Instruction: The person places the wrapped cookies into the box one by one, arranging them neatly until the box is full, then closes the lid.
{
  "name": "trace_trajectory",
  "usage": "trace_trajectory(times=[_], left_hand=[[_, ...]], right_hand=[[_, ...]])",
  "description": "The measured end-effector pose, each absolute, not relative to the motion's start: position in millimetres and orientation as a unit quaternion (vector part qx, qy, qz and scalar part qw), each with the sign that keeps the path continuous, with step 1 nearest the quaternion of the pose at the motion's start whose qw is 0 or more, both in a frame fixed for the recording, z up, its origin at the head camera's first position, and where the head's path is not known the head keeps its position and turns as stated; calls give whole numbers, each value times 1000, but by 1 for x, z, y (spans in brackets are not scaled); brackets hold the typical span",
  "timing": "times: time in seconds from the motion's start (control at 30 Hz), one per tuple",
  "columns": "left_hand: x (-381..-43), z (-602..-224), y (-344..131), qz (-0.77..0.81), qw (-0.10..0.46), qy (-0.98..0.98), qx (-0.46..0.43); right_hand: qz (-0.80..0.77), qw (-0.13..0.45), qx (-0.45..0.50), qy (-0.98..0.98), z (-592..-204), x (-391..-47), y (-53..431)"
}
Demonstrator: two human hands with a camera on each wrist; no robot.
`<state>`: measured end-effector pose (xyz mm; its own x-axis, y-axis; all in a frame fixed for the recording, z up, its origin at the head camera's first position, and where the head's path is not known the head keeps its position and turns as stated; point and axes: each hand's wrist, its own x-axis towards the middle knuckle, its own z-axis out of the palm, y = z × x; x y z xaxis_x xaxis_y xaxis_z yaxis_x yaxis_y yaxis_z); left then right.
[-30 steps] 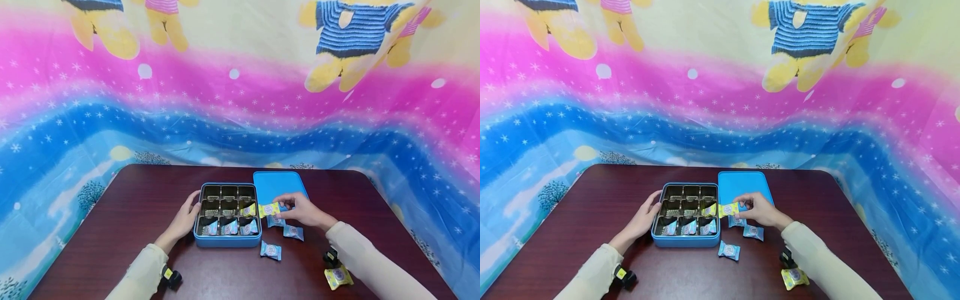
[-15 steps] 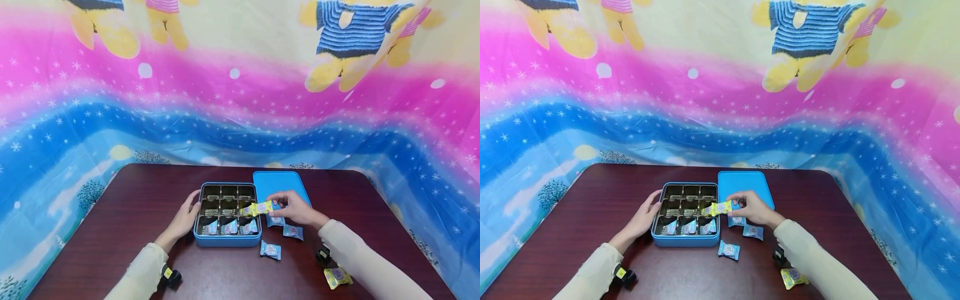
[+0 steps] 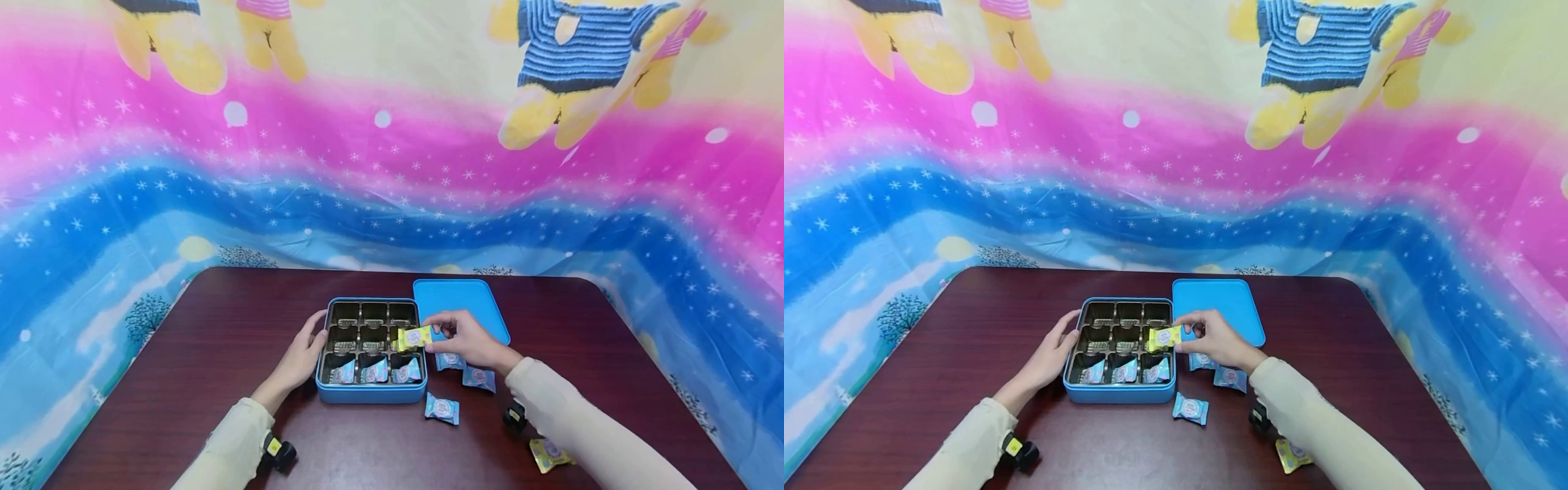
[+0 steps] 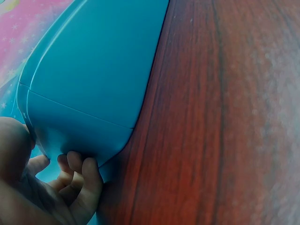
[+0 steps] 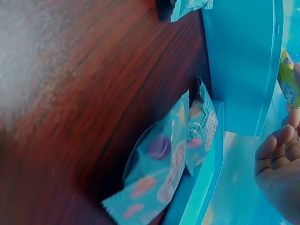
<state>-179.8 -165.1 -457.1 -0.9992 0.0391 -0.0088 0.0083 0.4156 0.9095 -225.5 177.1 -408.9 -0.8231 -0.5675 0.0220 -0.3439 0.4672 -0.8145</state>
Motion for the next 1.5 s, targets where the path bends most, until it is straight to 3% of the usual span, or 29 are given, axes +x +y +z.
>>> trace_trajectory(times=[1.5], left_hand=[[-181, -457, -165, 537, 17, 843, 7]], right_hand=[[-390, 148, -269, 868, -401, -231, 110]])
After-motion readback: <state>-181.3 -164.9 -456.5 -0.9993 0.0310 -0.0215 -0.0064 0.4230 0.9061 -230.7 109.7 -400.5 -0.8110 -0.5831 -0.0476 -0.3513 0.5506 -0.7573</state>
